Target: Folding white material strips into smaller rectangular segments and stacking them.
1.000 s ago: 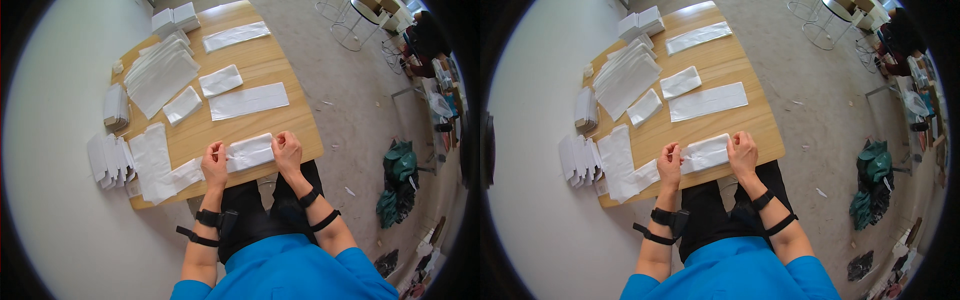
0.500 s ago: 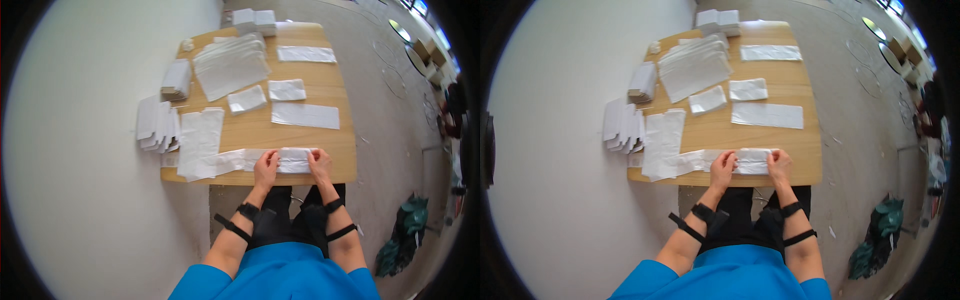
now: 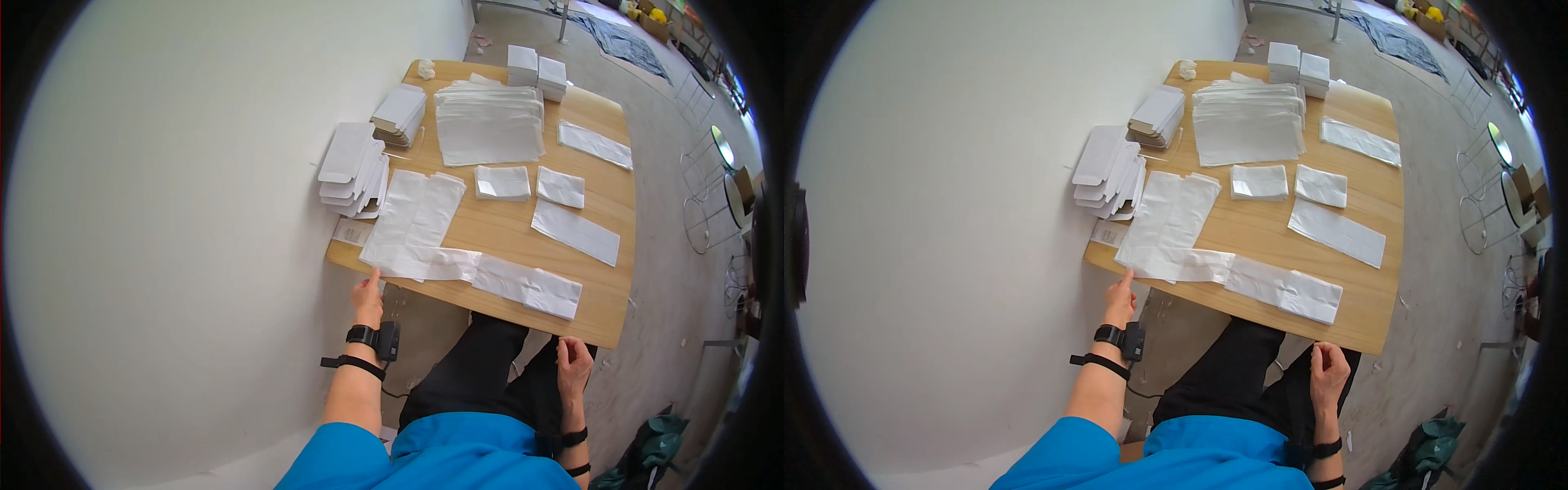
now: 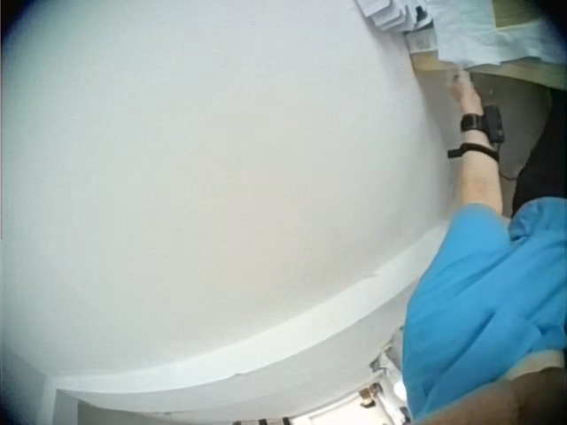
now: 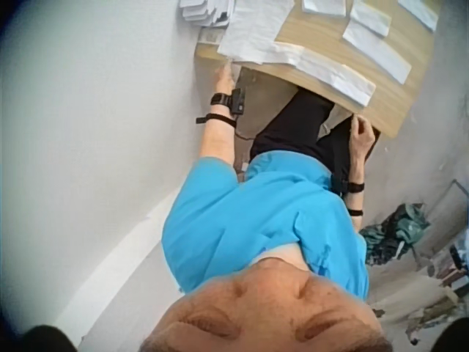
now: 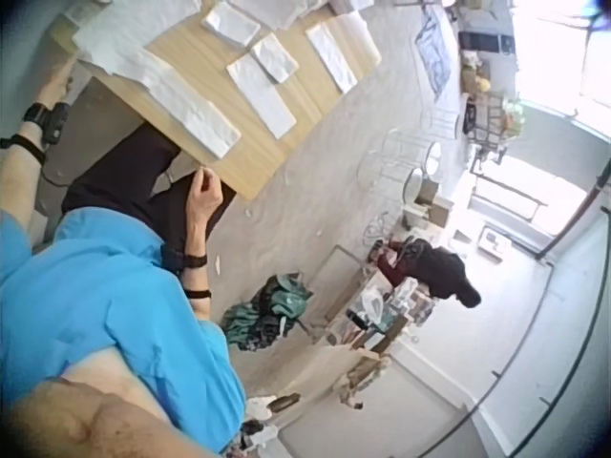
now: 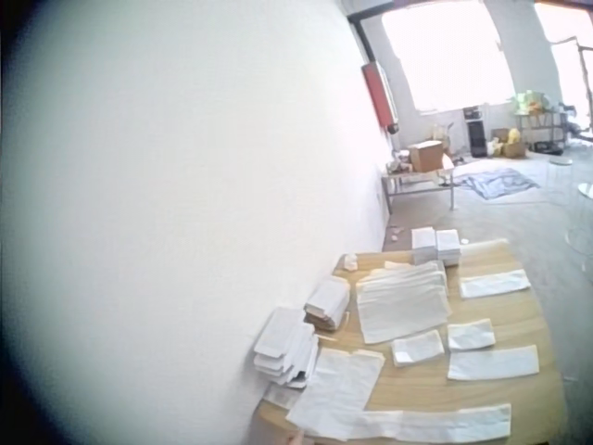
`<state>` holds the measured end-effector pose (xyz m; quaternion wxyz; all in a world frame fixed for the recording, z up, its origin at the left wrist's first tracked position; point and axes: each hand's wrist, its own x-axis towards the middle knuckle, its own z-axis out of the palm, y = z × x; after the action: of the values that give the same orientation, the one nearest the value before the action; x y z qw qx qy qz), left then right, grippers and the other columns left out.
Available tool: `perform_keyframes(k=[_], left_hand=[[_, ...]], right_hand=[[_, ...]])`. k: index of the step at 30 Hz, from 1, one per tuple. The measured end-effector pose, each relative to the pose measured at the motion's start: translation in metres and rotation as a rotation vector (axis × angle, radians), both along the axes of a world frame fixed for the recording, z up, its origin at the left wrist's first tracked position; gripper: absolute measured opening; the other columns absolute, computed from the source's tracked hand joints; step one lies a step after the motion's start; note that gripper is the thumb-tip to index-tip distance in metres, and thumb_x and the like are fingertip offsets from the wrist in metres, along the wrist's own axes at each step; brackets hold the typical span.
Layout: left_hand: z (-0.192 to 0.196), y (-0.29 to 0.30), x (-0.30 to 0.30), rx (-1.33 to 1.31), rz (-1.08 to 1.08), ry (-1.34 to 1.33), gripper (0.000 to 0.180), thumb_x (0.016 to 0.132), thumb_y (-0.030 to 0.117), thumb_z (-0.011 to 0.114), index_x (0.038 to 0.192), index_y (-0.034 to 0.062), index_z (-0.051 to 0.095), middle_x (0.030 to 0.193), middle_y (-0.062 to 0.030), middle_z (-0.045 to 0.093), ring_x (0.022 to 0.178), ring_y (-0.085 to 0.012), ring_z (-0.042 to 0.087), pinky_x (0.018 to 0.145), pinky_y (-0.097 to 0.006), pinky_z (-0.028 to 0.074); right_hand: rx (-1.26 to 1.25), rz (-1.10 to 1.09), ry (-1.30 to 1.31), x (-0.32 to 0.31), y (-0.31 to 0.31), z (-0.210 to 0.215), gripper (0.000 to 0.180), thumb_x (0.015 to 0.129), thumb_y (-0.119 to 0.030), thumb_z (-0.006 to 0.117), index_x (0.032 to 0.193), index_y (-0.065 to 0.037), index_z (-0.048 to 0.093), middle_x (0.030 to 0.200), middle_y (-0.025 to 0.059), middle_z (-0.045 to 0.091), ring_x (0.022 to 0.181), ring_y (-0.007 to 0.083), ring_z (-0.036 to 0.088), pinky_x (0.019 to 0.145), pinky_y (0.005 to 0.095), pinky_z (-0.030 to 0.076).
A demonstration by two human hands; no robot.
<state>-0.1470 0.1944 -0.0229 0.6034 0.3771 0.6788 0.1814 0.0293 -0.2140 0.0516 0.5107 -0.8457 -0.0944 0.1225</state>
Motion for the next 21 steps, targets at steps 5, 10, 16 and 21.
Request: perform_keyframes(k=[5, 10, 16, 21], left_hand=[[-0.016, 0.001, 0.006, 0.593, -0.040, 0.428, 0.055, 0.070, 0.039, 0.079, 0.096, -0.0004, 0.051, 0.089, -0.0111, 0.054, 0.082, -0.0254, 0.055, 0.073, -0.038, 0.046], [-0.027, 0.006, 0.003, 0.632, -0.118, 0.472, 0.051, 0.068, 0.040, 0.078, 0.090, 0.0005, 0.055, 0.088, -0.0128, 0.056, 0.082, -0.0281, 0.057, 0.074, -0.038, 0.047], [-0.040, 0.012, -0.005, 0.560, -0.160, 0.290, 0.045, 0.071, 0.043, 0.075, 0.081, 0.0022, 0.060, 0.079, -0.0105, 0.062, 0.071, -0.0279, 0.059, 0.069, -0.040, 0.048], [-0.003, -0.015, 0.021, 0.817, -0.071, 0.110, 0.024, 0.079, 0.027, 0.071, 0.083, 0.0055, 0.061, 0.072, -0.0058, 0.060, 0.062, -0.0196, 0.055, 0.061, -0.034, 0.046]], right_hand=[[0.003, 0.007, 0.035, -0.016, -0.011, 0.001, 0.006, 0.087, -0.005, 0.060, 0.088, 0.001, 0.061, 0.068, 0.0000, 0.056, 0.057, 0.0058, 0.050, 0.051, 0.0201, 0.040], [-0.016, 0.057, 0.048, -0.026, -0.015, -0.003, 0.005, 0.087, -0.003, 0.059, 0.088, 0.001, 0.062, 0.068, 0.0005, 0.056, 0.056, 0.0059, 0.052, 0.050, 0.0202, 0.041], [0.013, 0.147, 0.034, -0.036, -0.001, 0.001, 0.006, 0.085, -0.002, 0.061, 0.089, 0.001, 0.063, 0.069, 0.0020, 0.058, 0.057, 0.0069, 0.054, 0.052, 0.0207, 0.044], [0.020, 0.210, -0.044, -0.036, 0.018, 0.011, 0.007, 0.083, -0.003, 0.063, 0.088, 0.001, 0.063, 0.074, 0.0061, 0.060, 0.063, 0.0091, 0.057, 0.056, 0.0219, 0.045]])
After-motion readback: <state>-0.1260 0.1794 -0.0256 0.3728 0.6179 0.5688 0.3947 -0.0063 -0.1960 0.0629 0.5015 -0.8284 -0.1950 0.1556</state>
